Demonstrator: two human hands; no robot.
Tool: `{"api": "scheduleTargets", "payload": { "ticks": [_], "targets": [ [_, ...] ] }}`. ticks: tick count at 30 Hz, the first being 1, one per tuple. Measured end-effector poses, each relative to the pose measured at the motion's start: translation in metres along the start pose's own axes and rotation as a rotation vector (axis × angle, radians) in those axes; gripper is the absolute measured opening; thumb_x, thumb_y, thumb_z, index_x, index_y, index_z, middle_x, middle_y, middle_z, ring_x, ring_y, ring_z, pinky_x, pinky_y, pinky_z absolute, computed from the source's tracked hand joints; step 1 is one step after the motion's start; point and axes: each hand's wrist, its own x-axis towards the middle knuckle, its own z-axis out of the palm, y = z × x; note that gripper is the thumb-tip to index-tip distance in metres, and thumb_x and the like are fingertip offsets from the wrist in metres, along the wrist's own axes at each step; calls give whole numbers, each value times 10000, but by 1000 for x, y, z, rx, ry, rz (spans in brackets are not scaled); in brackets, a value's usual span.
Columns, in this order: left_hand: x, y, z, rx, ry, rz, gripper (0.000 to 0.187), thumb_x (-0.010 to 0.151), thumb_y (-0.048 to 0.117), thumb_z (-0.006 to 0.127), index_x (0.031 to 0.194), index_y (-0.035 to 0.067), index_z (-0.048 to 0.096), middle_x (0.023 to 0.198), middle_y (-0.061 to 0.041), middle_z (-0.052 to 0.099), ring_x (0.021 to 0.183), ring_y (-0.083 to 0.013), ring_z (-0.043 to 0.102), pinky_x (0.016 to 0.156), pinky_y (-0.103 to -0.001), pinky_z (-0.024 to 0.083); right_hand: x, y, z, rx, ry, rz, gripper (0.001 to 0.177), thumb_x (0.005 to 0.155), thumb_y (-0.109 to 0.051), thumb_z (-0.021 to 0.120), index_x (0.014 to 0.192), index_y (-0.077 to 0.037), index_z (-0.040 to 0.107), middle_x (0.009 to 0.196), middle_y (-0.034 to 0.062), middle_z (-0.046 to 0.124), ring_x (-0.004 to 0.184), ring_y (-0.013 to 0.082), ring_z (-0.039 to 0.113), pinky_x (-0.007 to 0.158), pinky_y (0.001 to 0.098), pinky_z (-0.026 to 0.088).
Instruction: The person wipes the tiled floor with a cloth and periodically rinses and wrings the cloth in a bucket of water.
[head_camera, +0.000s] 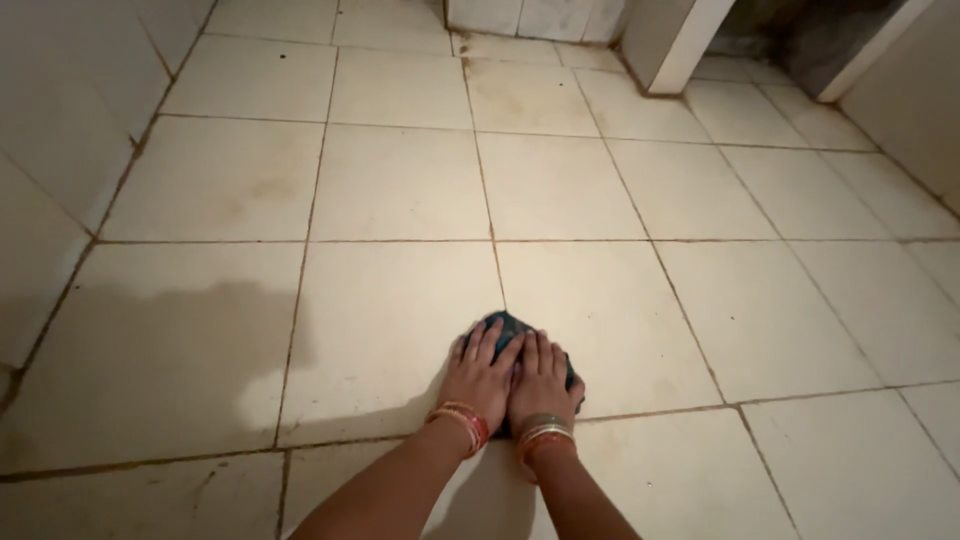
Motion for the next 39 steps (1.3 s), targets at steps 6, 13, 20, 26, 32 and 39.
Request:
{"api": "scheduleTargets", "payload": {
  "ticks": [6, 13, 20, 26, 32, 39],
  "targets": [
    [-35, 15, -5, 12, -98, 0, 527, 1010, 276, 414, 1525, 165, 384, 1641, -151, 219, 1521, -338, 137, 1221, -505, 79, -41, 1, -10, -17, -117, 77, 596, 1056, -369, 274, 1626, -269, 130, 1711, -82, 89, 1540, 146, 130, 1159, 570, 174],
    [-65, 35, -4, -84, -169, -45, 499, 1014, 236, 399, 1510, 180, 404, 1645, -101, 241, 1531, -315, 143, 1232, -487, 112, -85, 5, -22, -64, -143, 112, 614, 1030, -380, 354, 1611, -269, 188, 1670, -96, 191, 1474, 120, 248, 1096, 512, 278],
    [-98, 58, 3, -44, -196, -120, 537, 976, 205, 427, 1511, 209, 386, 1599, -86, 292, 1444, -323, 264, 1132, -528, 236, -120, 18, -24, -151, -141, 67, 647, 989, -316, 462, 1591, -259, 232, 1625, -99, 262, 1390, 140, 364, 1034, 504, 376],
    [-115, 69, 8, 40, -205, -75, 516, 991, 233, 448, 1503, 192, 396, 1547, -115, 356, 1334, -346, 380, 1067, -515, 338, -142, 23, -33, -179, -200, 52, 652, 984, -290, 506, 1579, -227, 245, 1527, -48, 345, 1351, 189, 395, 982, 471, 467],
    [-121, 88, -9, 44, -255, -80, 461, 985, 229, 467, 1445, 188, 451, 1496, -127, 403, 1309, -360, 415, 1043, -489, 400, -151, 39, -44, -162, -213, 31, 558, 997, -251, 507, 1523, -185, 332, 1424, 23, 463, 1326, 251, 463, 949, 452, 522],
    [-115, 123, -11, -102, -254, -127, 365, 985, 216, 464, 1345, 191, 512, 1454, -100, 436, 1290, -349, 429, 1016, -489, 421, -163, 60, -81, -199, -235, 23, 435, 997, -207, 507, 1422, -181, 418, 1397, 50, 522, 1336, 274, 482, 970, 467, 518]
  ]
}}
